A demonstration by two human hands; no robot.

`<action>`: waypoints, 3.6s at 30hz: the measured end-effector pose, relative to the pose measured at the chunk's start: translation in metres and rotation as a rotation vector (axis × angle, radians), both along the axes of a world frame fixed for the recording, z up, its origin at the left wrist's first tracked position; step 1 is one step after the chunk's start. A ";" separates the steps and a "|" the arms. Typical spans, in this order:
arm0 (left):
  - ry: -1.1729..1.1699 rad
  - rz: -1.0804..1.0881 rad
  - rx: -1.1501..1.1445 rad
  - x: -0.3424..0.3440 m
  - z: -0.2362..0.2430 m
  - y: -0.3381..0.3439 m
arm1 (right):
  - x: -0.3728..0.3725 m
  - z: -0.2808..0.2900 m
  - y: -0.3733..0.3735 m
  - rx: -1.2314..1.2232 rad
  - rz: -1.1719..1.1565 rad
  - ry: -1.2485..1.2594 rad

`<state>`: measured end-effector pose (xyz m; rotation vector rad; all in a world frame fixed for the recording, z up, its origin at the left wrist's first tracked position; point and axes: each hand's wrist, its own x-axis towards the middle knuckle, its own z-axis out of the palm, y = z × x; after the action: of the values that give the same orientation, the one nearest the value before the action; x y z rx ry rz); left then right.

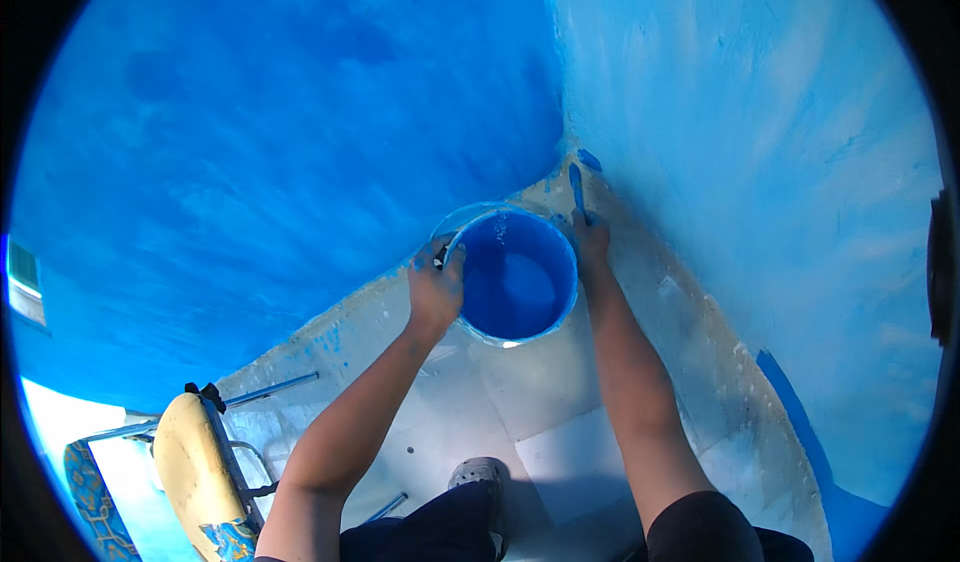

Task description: The person is painting the lower section of a blue wall using a brush and a bucket of blue paint, dipping the brush into the paint and applying it to the wall after moving a chair aside.

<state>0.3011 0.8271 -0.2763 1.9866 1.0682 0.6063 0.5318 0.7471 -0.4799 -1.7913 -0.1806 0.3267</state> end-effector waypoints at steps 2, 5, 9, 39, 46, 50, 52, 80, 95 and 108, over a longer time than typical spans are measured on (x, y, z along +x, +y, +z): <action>0.007 -0.020 -0.022 0.017 0.003 -0.006 | 0.028 -0.007 -0.007 -0.011 -0.111 0.038; 0.010 -0.020 0.001 0.015 0.003 -0.003 | 0.029 -0.003 -0.015 0.035 -0.304 0.169; 0.037 -0.003 0.062 -0.002 0.003 0.003 | -0.016 0.001 -0.035 0.178 -0.206 0.192; -0.004 0.015 0.039 -0.002 0.000 0.002 | -0.037 0.029 -0.058 0.267 -0.192 0.229; -0.020 -0.022 0.022 0.013 0.007 -0.012 | 0.011 0.018 -0.053 0.363 -0.295 0.347; -0.013 0.010 0.061 -0.003 0.007 -0.004 | -0.044 0.035 -0.068 0.329 -0.434 0.290; -0.016 0.010 0.032 0.007 0.007 -0.011 | -0.051 0.021 -0.077 0.388 -0.404 0.110; -0.123 -0.169 0.152 -0.005 0.008 0.005 | -0.087 0.103 -0.169 0.512 -0.227 0.299; -0.127 -0.224 0.085 -0.011 0.020 -0.030 | -0.116 0.226 -0.164 0.062 0.438 -0.261; -0.125 -0.247 0.144 -0.012 0.022 -0.036 | -0.138 0.177 -0.100 -0.314 0.505 -0.602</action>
<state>0.2887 0.7907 -0.2539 2.1327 0.7068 0.6784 0.3934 0.6476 -0.3033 -2.0998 -1.0677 0.1626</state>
